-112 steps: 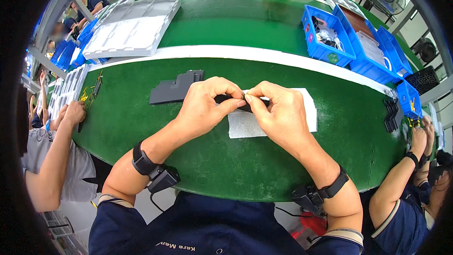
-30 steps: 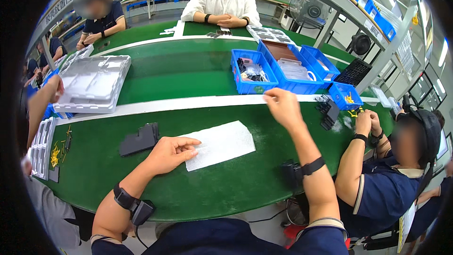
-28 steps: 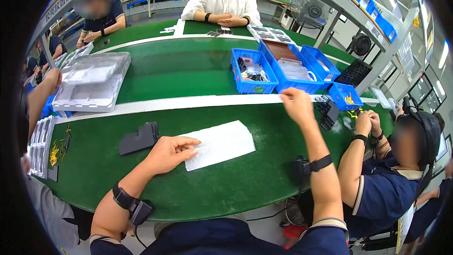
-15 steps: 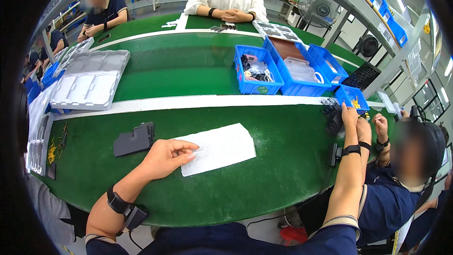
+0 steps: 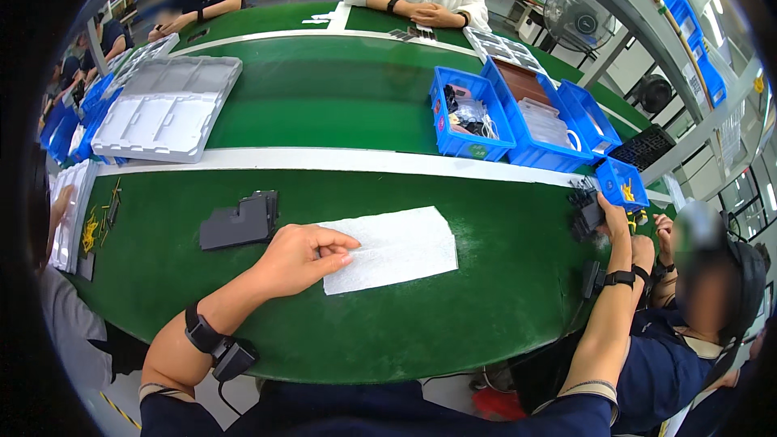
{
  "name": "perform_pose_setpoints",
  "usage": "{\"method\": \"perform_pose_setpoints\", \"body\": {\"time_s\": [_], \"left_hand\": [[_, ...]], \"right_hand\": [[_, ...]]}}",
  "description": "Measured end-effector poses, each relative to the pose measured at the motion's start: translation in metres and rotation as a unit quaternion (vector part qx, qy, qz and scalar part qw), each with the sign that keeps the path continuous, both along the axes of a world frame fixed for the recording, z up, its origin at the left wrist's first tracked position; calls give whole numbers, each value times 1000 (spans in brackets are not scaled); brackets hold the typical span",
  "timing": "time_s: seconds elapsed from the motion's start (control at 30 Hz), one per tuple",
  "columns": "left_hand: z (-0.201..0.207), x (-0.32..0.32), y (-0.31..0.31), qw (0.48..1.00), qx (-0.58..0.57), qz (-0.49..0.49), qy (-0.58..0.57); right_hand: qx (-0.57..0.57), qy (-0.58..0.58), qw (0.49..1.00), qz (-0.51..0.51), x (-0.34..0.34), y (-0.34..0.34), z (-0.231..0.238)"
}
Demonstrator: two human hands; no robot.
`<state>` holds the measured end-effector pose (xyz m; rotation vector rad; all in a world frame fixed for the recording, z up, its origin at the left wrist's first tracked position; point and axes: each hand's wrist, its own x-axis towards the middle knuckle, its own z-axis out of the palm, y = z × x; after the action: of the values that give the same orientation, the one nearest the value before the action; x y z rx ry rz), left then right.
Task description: Assembling black plastic components and inserting small parts at a manufacturing workbench.
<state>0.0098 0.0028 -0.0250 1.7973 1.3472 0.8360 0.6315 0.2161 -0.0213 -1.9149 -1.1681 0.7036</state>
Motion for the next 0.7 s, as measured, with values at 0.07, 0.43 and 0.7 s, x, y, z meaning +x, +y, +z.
{"method": "perform_pose_setpoints", "body": {"time_s": [0.07, 0.43, 0.7], "left_hand": [[-1, 1, 1, 1000, -1, -2, 2], [-8, 1, 0, 999, 21, -23, -12], [-10, 2, -3, 999, 11, -28, -29]], "right_hand": [[-57, -48, 997, -17, -22, -12, 12], [-74, 78, 989, 99, -141, -53, 20], [-106, 101, 976, 163, -213, -73, 23]]}}
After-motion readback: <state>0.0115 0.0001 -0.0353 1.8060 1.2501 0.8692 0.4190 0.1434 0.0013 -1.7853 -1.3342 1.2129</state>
